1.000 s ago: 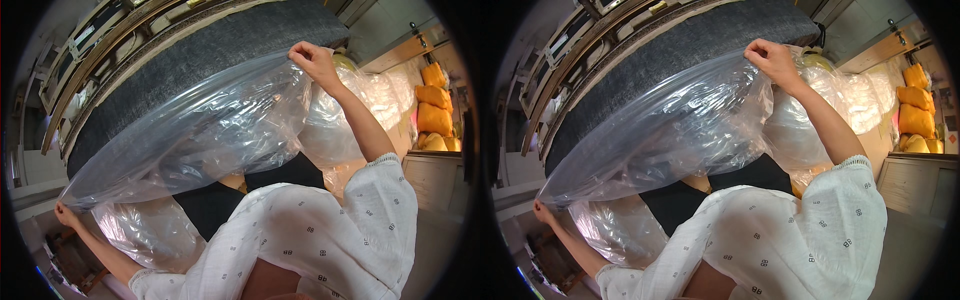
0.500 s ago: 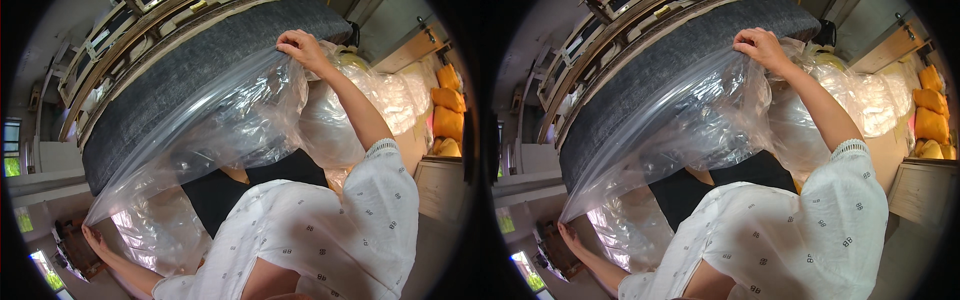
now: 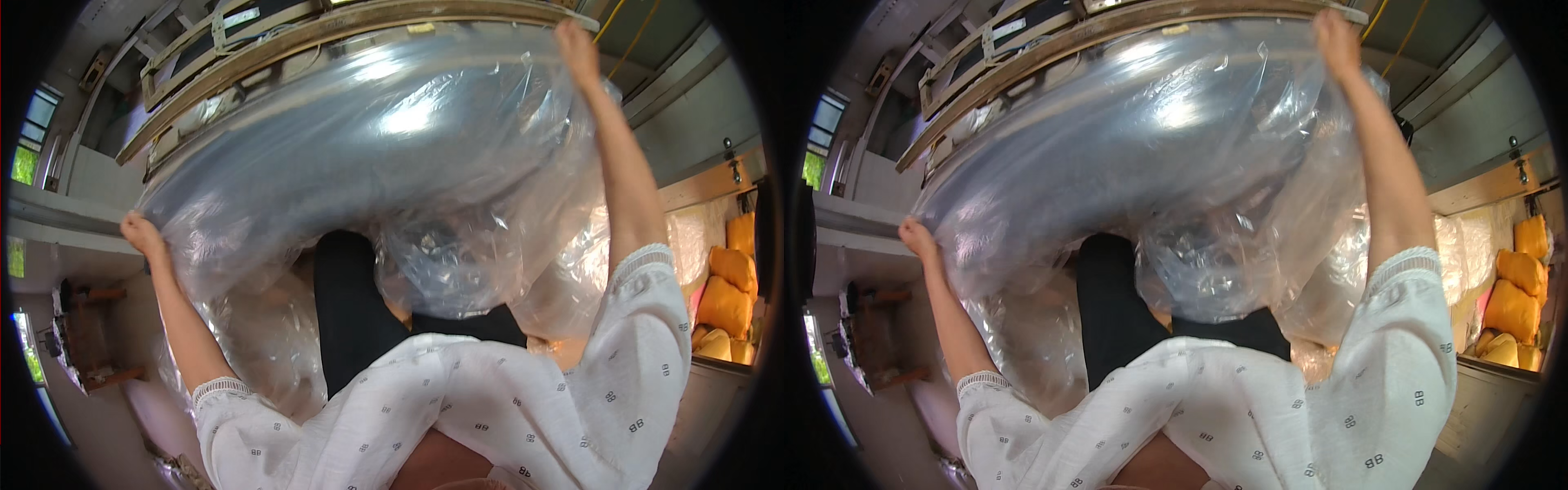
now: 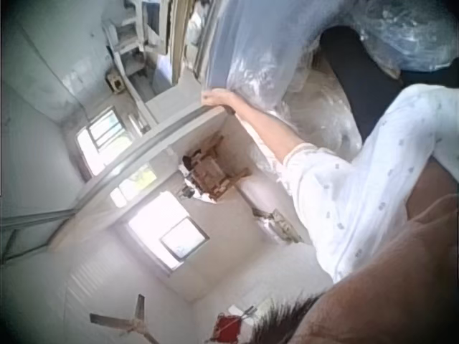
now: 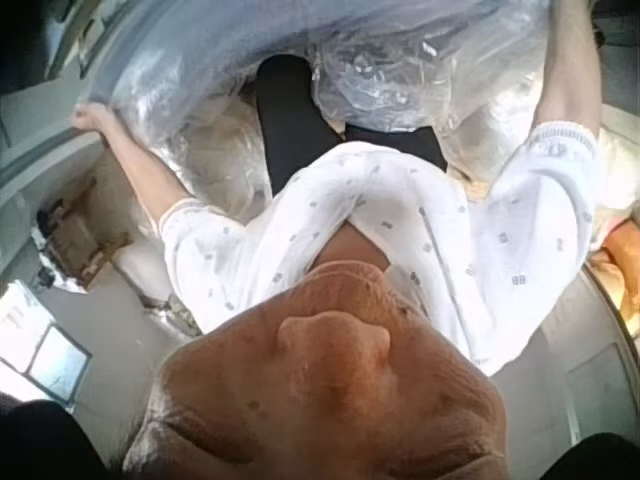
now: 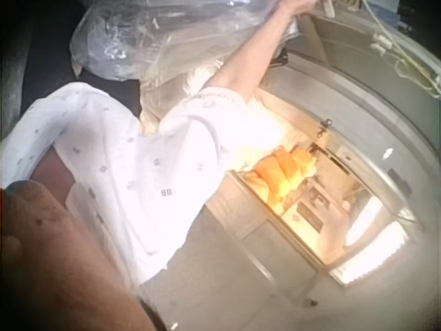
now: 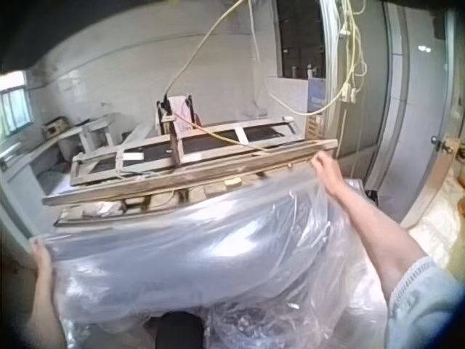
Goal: Packaging or wrapping a large dark-colored product with transparent plastic film on a manufacturing table.
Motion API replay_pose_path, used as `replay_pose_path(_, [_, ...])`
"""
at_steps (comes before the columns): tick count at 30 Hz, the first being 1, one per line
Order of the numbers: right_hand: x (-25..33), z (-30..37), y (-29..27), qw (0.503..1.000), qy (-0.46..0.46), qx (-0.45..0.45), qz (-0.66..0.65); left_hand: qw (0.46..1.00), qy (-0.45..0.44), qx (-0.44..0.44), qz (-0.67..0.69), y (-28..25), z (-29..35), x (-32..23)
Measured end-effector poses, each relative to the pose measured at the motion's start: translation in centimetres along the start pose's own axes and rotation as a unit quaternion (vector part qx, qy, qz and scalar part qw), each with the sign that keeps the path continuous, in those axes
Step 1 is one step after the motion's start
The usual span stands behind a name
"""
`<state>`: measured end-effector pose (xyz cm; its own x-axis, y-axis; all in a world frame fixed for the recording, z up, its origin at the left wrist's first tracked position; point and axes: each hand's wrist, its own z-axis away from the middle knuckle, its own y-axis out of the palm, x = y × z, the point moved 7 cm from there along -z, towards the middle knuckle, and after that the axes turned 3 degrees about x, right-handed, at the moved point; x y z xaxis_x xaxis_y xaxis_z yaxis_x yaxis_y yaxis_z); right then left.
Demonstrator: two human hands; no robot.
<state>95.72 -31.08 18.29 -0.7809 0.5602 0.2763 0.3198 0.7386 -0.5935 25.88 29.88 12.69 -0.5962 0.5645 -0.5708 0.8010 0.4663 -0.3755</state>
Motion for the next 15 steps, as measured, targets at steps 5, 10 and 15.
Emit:
replay_pose_path(5, [-4.1, 5.9, 4.9, 0.961, 0.223, 0.031, -0.160, 0.979, -0.115, 0.096, 0.136, 7.1, 1.0, 3.5])
replay_pose_path(10, [-4.0, 4.1, 5.9, 0.967, 0.196, 0.036, -0.162, 0.984, -0.086, 0.125, 0.090, 11.3, -0.7, 3.0])
replay_pose_path(15, [-3.5, 3.3, 6.1, 0.981, 0.176, 0.015, -0.079, 0.964, -0.139, 0.155, 0.165, 13.8, -2.1, 4.4])
